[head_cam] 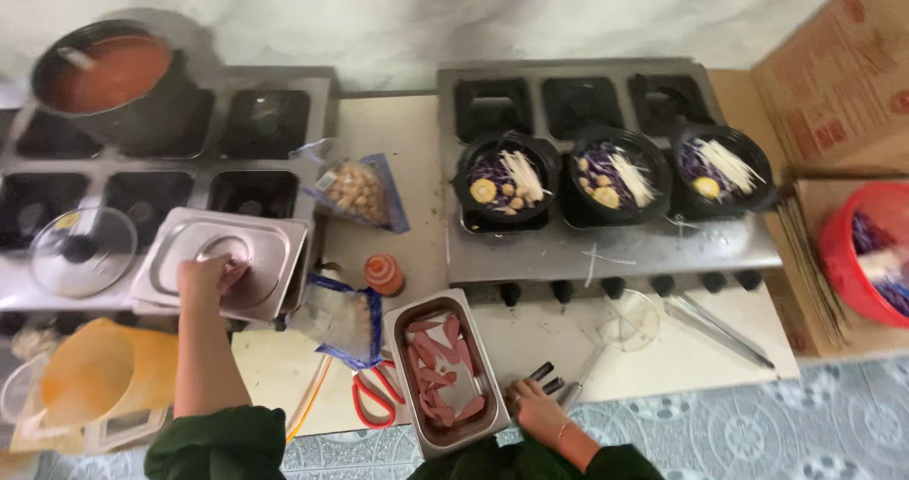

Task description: The person fills three black pots on a gas stove with shredded purple cabbage taken from a red basket, then retrieves corn cobs from a chest freezer, cuts a cob into pieces on a cutting board, and adds corn pieces, enoki mushrooms, and meat slices into the pots, using tongs for the meat.

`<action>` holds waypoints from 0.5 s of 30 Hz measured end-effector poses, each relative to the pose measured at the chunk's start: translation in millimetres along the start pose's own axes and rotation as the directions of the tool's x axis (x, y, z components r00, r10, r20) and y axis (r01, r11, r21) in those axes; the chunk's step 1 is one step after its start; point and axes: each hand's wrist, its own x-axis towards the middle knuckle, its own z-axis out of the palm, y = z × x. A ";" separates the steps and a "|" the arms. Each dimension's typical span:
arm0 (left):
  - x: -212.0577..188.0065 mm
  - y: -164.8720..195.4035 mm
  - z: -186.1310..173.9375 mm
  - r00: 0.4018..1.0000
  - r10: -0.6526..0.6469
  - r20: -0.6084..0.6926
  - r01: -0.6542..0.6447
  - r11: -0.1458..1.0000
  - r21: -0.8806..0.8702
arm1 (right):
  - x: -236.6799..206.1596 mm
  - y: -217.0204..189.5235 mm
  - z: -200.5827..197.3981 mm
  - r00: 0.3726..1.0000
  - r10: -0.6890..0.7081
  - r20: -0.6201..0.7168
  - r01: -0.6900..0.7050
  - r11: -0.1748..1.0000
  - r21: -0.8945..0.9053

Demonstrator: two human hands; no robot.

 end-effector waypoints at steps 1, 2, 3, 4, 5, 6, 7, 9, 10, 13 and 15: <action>-4.0 -1.2 4.0 1.000 -0.009 0.017 0.010 0.999 -0.051 | -6.8 4.6 -4.8 1.000 0.005 -0.003 -0.005 1.000 -0.002; -8.1 -1.6 6.8 0.999 -0.016 0.033 0.020 0.995 -0.100 | -14.3 10.7 -11.2 1.000 0.008 -0.009 -0.008 1.000 -0.003; -12.2 -2.9 9.0 0.999 -0.023 0.044 0.029 0.988 -0.151 | -22.7 17.9 -16.8 1.000 0.007 -0.014 -0.007 1.000 -0.004; -15.4 -4.7 10.8 0.997 0.028 0.068 -0.016 0.984 -0.178 | -32.6 26.7 -22.3 1.000 0.028 0.006 -0.028 0.999 0.020; -17.8 -6.6 10.7 0.993 0.081 0.089 -0.061 0.976 -0.209 | -42.2 36.8 -32.0 0.999 0.046 0.027 -0.047 0.998 0.041; -18.9 -8.8 9.2 0.986 0.130 0.105 -0.102 0.965 -0.243 | -49.7 46.6 -43.5 0.997 0.060 0.051 -0.063 0.996 0.062; -20.0 -12.6 7.0 0.984 0.159 0.079 -0.148 0.980 -0.130 | -56.9 53.7 -55.7 0.995 0.084 0.054 -0.087 0.995 0.053; -26.0 -20.7 3.8 0.971 0.236 0.029 -0.238 0.966 0.099 | -65.8 70.2 -80.6 0.991 0.122 0.048 -0.124 0.992 0.033; -30.5 -29.4 1.6 0.874 0.485 -0.006 -0.464 0.840 0.282 | -68.5 76.4 -94.0 0.993 0.102 0.063 -0.104 0.994 0.027; -73.2 -79.4 11.2 0.757 0.647 0.090 -0.531 0.529 0.663 | -63.7 90.3 -125.3 0.994 0.025 0.104 -0.026 1.000 0.010; -131.8 -130.4 51.3 0.882 0.401 0.249 -0.469 0.684 0.559 | -55.5 95.4 -142.8 0.991 -0.039 0.131 0.039 0.999 0.004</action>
